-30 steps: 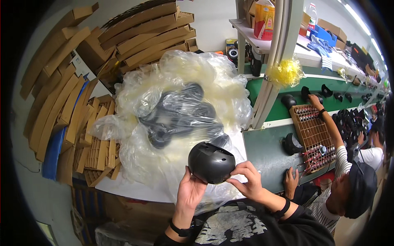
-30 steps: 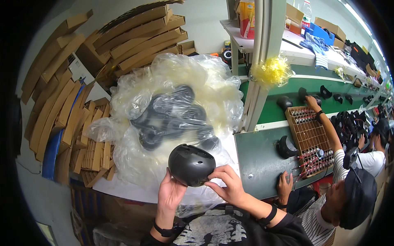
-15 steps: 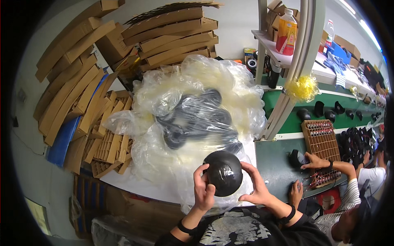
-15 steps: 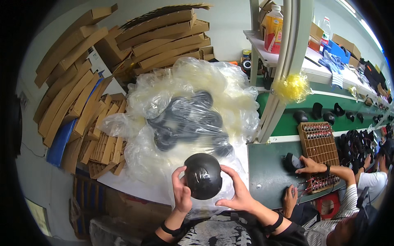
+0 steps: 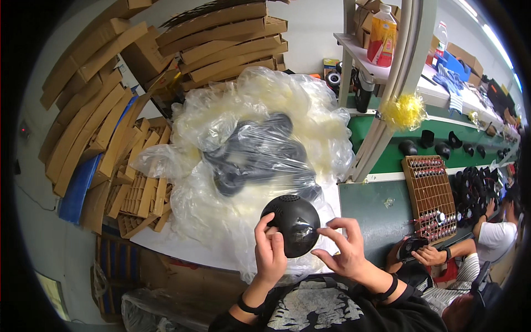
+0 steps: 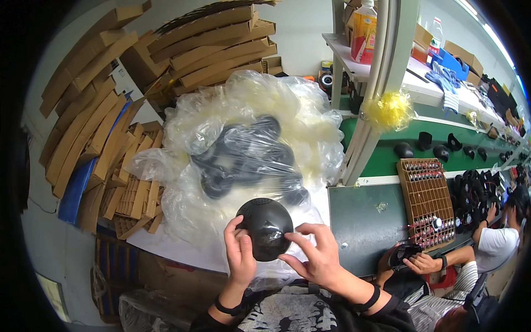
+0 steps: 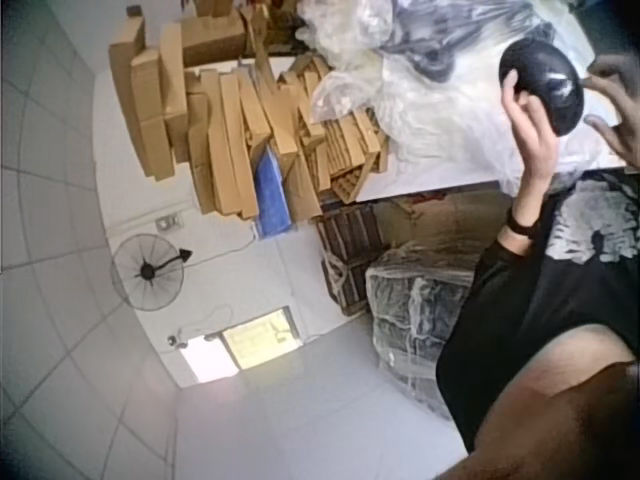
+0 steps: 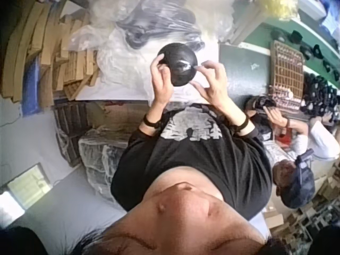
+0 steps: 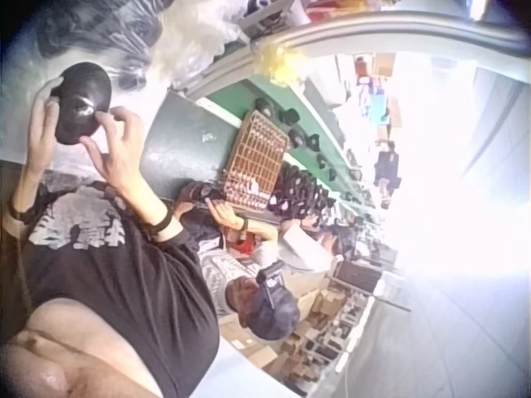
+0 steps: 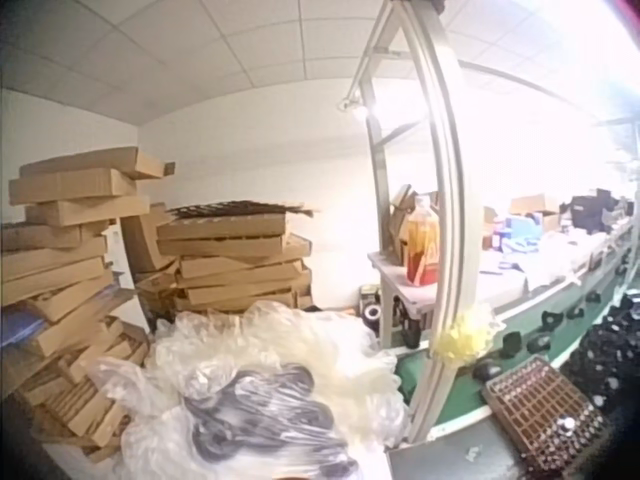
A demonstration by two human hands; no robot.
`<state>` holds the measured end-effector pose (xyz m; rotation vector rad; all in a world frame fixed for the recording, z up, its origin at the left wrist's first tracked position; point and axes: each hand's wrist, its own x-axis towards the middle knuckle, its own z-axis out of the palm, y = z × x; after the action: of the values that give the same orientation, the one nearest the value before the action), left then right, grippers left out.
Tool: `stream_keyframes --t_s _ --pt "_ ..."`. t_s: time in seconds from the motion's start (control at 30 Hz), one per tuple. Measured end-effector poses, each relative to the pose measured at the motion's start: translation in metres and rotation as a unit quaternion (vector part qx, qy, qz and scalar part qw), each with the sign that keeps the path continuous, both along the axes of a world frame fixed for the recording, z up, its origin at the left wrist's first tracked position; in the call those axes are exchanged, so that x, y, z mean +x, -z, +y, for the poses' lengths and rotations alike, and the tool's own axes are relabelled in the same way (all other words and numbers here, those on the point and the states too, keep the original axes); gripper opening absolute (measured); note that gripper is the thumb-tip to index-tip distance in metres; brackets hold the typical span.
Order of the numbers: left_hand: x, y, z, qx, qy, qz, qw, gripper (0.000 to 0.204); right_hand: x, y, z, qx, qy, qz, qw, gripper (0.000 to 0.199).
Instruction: Sort and pack black plastic dome-shaped components from a large plastic bag into smaller organized batches.
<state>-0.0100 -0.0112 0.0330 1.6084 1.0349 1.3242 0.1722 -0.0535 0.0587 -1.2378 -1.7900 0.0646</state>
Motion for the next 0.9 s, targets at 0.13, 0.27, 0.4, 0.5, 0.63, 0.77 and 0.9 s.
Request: stream_keyframes --t_s 0.13,0.27,0.4,0.5,0.63,0.77,0.9 --pt "0.007 0.001 -0.005 0.039 0.008 0.059 0.997 0.037 -0.005 -0.006 0.005 0.050 -0.029 -0.104 0.993 0.037" --pt "0.008 -0.002 -0.010 0.022 -0.006 0.107 0.994 0.041 -0.002 -0.014 0.001 0.054 -0.047 -0.222 0.972 0.033" --pt "0.009 -0.011 -0.008 0.052 -0.012 0.205 0.977 0.043 0.003 -0.005 0.002 0.060 -0.073 -0.277 0.956 0.039" --pt "0.009 -0.010 -0.005 0.085 -0.014 0.250 0.964 0.043 0.007 -0.002 0.004 0.065 -0.099 -0.298 0.947 0.040" --pt "0.010 -0.013 -0.006 0.070 0.002 0.290 0.954 0.040 0.007 0.001 0.004 0.062 -0.101 -0.327 0.938 0.034" --pt "0.016 -0.011 -0.007 0.075 0.001 0.314 0.946 0.040 0.008 0.011 0.008 0.041 -0.091 -0.252 0.962 0.021" --pt "0.018 -0.011 -0.007 0.102 -0.022 0.310 0.945 0.040 0.001 0.019 0.019 -0.106 -0.068 0.130 0.984 0.012"
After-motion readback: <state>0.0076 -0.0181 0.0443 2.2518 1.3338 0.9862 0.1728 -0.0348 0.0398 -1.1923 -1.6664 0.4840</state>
